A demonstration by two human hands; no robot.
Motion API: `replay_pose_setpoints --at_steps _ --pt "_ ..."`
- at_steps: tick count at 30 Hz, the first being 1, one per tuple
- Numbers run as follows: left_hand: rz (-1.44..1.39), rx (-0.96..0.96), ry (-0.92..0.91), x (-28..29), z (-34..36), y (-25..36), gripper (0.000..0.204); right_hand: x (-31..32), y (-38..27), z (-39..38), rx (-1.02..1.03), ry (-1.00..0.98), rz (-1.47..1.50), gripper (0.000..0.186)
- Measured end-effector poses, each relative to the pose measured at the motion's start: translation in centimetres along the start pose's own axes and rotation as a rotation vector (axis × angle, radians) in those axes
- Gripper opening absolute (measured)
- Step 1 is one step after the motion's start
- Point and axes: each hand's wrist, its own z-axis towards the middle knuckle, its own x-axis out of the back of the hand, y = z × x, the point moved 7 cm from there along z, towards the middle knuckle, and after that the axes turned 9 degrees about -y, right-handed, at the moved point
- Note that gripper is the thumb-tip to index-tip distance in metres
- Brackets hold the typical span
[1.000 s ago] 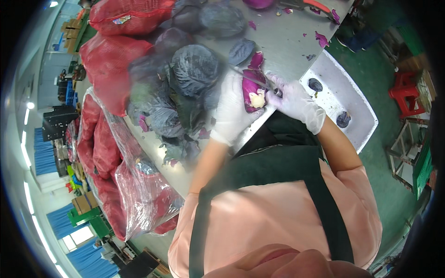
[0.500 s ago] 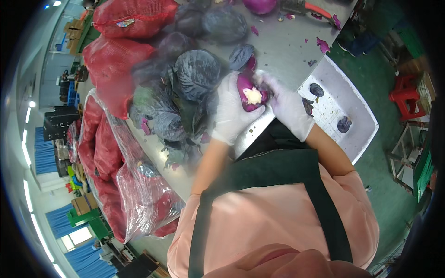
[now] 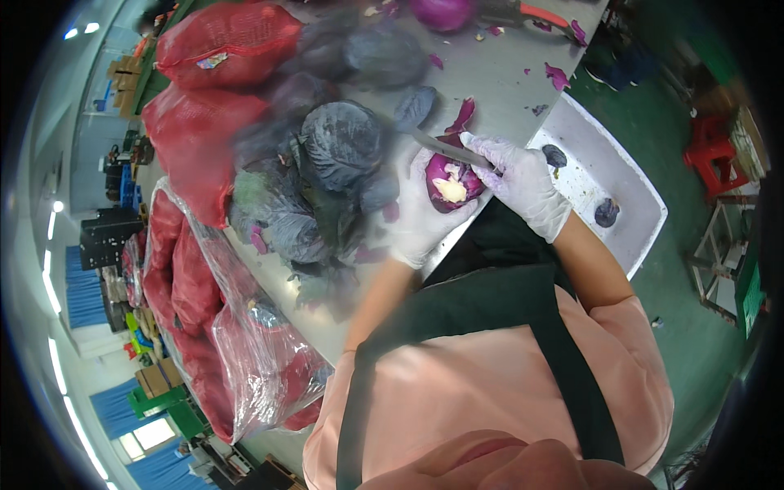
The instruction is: The person removes outer leaves from red cabbages using a knife and hands, then places the trimmed cabbages on a table. Discarded leaves are collected in a white bin and emptied into a green crate.
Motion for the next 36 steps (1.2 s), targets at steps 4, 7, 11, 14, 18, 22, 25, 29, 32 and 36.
replay_pose_setpoints --at_steps 4,7,11,14,18,22,25,29,32,36 --pt "-0.076 -0.03 -0.05 -0.4 0.7 0.6 0.099 0.8 2.7 0.1 -0.207 -0.08 0.28 0.05" --pt "0.017 -0.061 -0.107 -0.9 0.9 0.4 0.098 1.1 -0.6 -0.2 0.008 -0.07 0.208 0.049" --pt "0.043 -0.171 -0.142 -0.7 0.5 1.0 0.098 -0.4 1.9 0.1 0.063 0.086 0.516 0.032" --pt "0.056 -0.185 -0.159 -0.4 -0.7 0.5 0.099 0.2 9.3 0.0 -0.266 0.14 0.52 0.025" --pt "0.202 -0.193 -0.158 0.5 -2.1 1.0 0.095 2.1 13.0 -0.9 -0.476 0.129 -0.011 0.045" --pt "0.161 -0.16 -0.178 0.3 -2.8 0.8 0.089 2.1 6.2 0.2 -0.394 -0.096 0.194 0.069" --pt "0.13 -0.177 -0.22 0.1 -2.8 0.7 0.091 0.9 3.5 1.0 -0.455 -0.229 0.245 0.074" --pt "0.107 -0.067 -0.277 0.4 -2.4 0.9 0.101 -0.4 2.8 1.0 -0.293 -0.141 0.282 0.05" --pt "-0.015 0.133 -0.027 0.4 -2.3 1.6 0.096 0.0 1.2 1.5 -0.272 -0.229 0.051 0.03" --pt "-0.017 0.173 -0.004 0.3 -1.7 0.6 0.085 0.0 4.1 1.0 -0.107 -0.016 -0.076 0.019"
